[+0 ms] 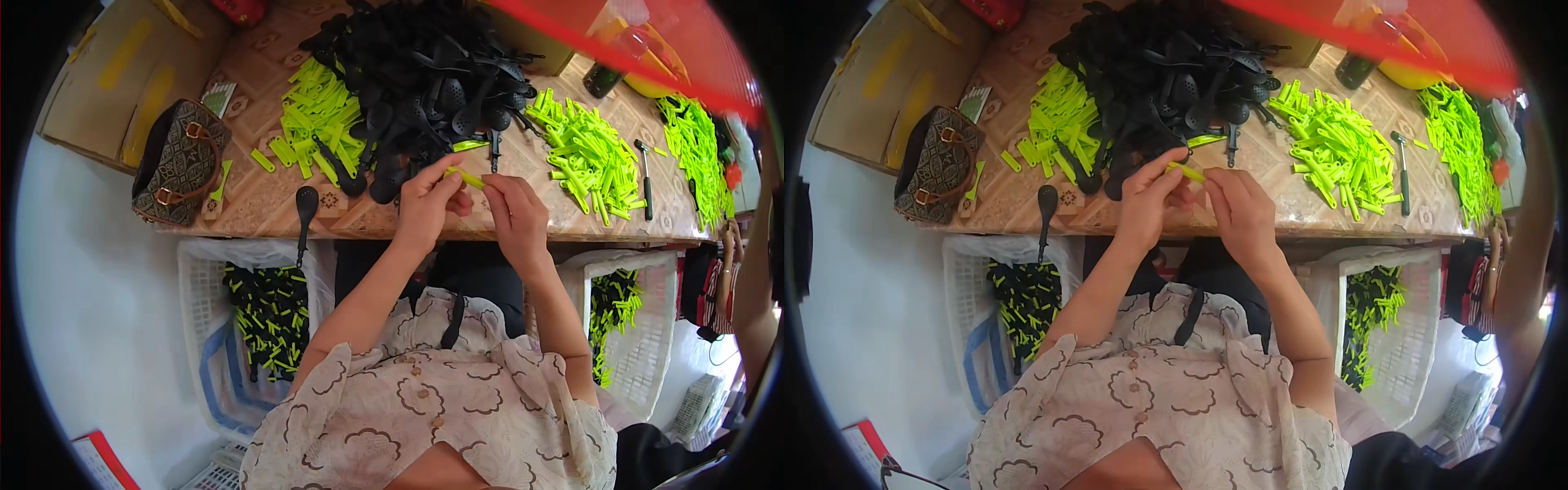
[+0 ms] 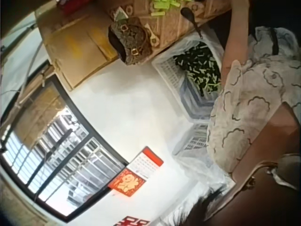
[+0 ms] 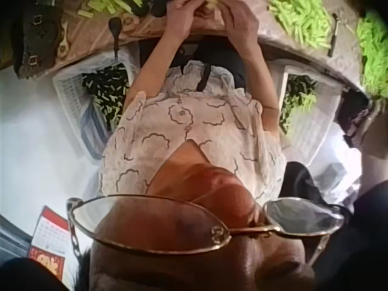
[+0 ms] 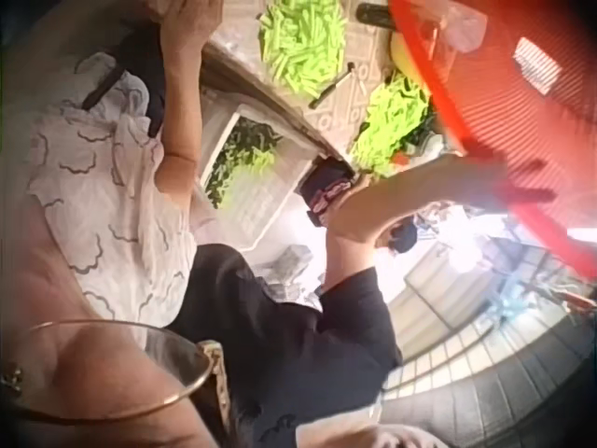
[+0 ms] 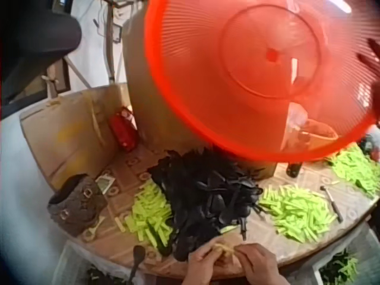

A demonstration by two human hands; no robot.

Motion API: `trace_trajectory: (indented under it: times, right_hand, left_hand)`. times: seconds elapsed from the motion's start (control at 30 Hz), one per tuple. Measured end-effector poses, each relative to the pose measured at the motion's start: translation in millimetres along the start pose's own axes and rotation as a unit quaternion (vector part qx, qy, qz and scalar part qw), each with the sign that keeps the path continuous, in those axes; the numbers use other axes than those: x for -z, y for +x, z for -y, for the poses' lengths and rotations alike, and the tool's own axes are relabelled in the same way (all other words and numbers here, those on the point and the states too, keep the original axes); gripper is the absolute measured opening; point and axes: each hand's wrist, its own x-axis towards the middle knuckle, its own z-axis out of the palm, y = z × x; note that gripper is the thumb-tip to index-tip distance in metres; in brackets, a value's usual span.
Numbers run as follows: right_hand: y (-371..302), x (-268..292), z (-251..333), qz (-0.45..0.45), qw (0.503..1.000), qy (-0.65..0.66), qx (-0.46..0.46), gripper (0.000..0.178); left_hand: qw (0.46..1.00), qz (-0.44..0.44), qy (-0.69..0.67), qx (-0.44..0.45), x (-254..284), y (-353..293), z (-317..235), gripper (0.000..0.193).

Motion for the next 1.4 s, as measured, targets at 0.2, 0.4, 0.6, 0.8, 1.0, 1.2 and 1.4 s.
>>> trace_trajectory:
  times: [0.2, 0.4, 0.6, 0.8, 1.0, 1.2, 1.4]
  right_hand:
    - [10, 137, -152, -0.162, 0.946, -0.139, -0.244, 0.027]
    - [23, 109, -101, -0.094, 0.956, -0.069, -0.269, 0.043]
    - [10, 4, -11, 0.215, 0.962, 0.142, -0.095, 0.022]
    - [14, -2, 4, 0.247, 0.896, 0.239, -0.28, 0.019]
    - [10, -13, 0, 0.223, 0.974, -0.026, 0.04, 0.027]
    - [0, -21, -13, 0.145, 0.982, -0.106, 0.064, 0.022]
    - [13, -26, -43, 0.105, 0.982, 0.054, -0.148, 0.024]
  left_hand:
    - [1.0, -0.004, -0.004, 0.017, 9, 14, -1, 0.028]
    - [0.999, 0.038, 0.033, 0.007, 7, 15, 9, 0.029]
    - [0.982, 0.109, 0.134, -0.076, 16, 13, -10, 0.029]
    - [0.968, 0.086, 0.215, -0.097, 36, 0, -6, 0.031]
    - [0.957, 0.034, 0.272, -0.099, 32, 2, 2, 0.029]
    - [0.939, -0.023, 0.302, -0.162, 28, 9, 26, 0.029]
    - [0.994, -0.043, 0.097, -0.002, 12, 25, 23, 0.028]
